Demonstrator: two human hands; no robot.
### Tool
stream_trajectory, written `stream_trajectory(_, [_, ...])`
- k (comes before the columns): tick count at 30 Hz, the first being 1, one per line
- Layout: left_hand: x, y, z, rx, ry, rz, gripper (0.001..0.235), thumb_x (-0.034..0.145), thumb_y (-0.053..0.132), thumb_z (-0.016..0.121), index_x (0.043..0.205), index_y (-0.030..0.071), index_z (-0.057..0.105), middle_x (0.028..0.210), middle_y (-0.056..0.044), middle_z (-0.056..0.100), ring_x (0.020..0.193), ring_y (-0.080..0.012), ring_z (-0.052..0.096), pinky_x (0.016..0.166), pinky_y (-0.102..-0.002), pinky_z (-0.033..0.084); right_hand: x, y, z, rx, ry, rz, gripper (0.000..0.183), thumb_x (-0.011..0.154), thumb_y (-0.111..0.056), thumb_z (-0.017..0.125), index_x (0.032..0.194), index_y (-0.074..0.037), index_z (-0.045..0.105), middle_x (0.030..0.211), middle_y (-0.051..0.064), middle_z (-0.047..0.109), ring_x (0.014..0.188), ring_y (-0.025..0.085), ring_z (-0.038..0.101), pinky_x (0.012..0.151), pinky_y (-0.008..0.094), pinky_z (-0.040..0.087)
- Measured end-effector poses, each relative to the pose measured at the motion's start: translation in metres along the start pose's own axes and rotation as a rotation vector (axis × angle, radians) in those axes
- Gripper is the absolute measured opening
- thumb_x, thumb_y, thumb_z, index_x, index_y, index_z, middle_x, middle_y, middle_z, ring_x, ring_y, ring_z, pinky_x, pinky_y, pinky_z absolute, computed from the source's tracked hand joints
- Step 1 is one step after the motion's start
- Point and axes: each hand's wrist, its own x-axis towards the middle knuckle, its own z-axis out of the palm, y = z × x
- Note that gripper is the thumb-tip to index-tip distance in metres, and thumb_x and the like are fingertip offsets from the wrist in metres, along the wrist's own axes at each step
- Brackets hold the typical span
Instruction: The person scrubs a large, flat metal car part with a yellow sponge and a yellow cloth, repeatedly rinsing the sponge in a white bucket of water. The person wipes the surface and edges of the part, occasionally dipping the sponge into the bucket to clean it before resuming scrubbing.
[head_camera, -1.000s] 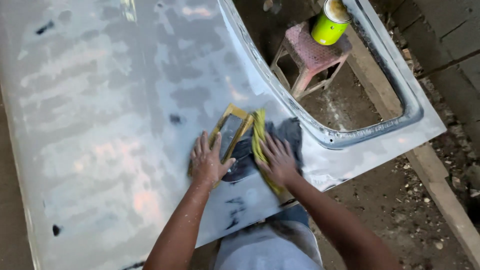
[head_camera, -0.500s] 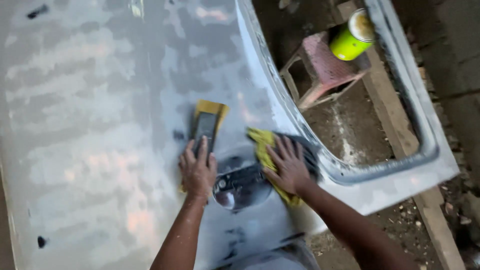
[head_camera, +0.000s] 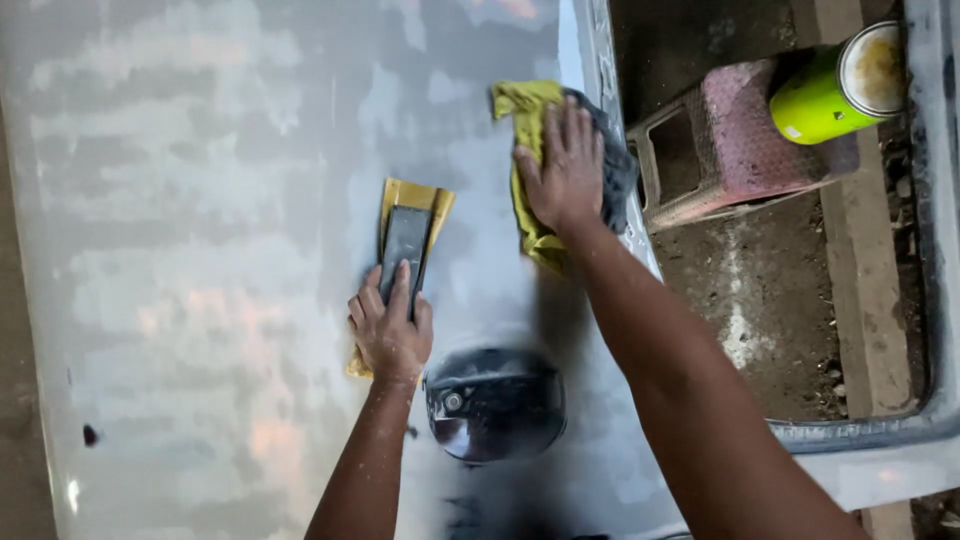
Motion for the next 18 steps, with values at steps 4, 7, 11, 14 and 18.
stream_trajectory(4, [-0.004, -0.001, 0.0, -0.018, 0.046, 0.048, 0.051, 0.086, 0.024, 0.071, 0.137, 0.021, 0.069, 0.141, -0.016, 0.056, 0.12, -0.0407, 0.054, 0.098, -0.053, 0.045, -0.066, 0.026, -0.019, 0.032, -0.004, 0.111, 0.081, 0.108, -0.061, 0.035, 0.166, -0.009, 0.013, 0.171, 0.022, 0.014, 0.154, 0.04, 0.023, 0.126, 0.054, 0.02])
stream_trajectory(7, [-0.004, 0.0, -0.002, -0.007, 0.023, 0.054, 0.051, 0.087, 0.023, 0.072, 0.138, 0.02, 0.069, 0.141, -0.018, 0.056, 0.118, -0.0409, 0.054, 0.098, -0.053, 0.045, -0.166, 0.05, -0.033, 0.081, -0.062, 0.038, 0.081, 0.105, -0.053, 0.036, 0.166, -0.003, 0.016, 0.166, 0.029, 0.023, 0.145, 0.045, 0.035, 0.122, 0.054, 0.026])
stream_trajectory(11, [-0.002, -0.001, -0.002, -0.016, 0.029, 0.028, 0.05, 0.087, 0.023, 0.071, 0.138, 0.021, 0.069, 0.14, -0.017, 0.057, 0.117, -0.0409, 0.054, 0.097, -0.054, 0.046, -0.274, 0.082, -0.022, -0.055, -0.155, -0.013, 0.086, 0.101, -0.063, 0.029, 0.162, -0.004, 0.016, 0.165, 0.032, 0.015, 0.149, 0.047, 0.023, 0.122, 0.057, 0.016])
stream_trajectory(14, [-0.003, 0.0, -0.002, -0.023, 0.022, 0.021, 0.05, 0.087, 0.023, 0.071, 0.137, 0.021, 0.069, 0.14, -0.017, 0.057, 0.116, -0.0411, 0.054, 0.096, -0.054, 0.046, -0.279, 0.079, -0.02, -0.092, -0.215, -0.037, 0.087, 0.099, -0.067, 0.027, 0.162, -0.008, 0.013, 0.164, 0.034, 0.011, 0.15, 0.05, 0.013, 0.118, 0.062, 0.01])
stream_trajectory(18, [-0.002, -0.001, -0.001, -0.018, 0.034, 0.037, 0.049, 0.089, 0.024, 0.071, 0.138, 0.021, 0.069, 0.14, -0.017, 0.057, 0.116, -0.0419, 0.054, 0.097, -0.054, 0.045, -0.176, 0.026, -0.019, -0.171, -0.374, -0.06, 0.096, 0.092, -0.08, 0.029, 0.165, -0.023, 0.007, 0.163, 0.032, 0.009, 0.15, 0.051, 0.003, 0.115, 0.07, -0.001])
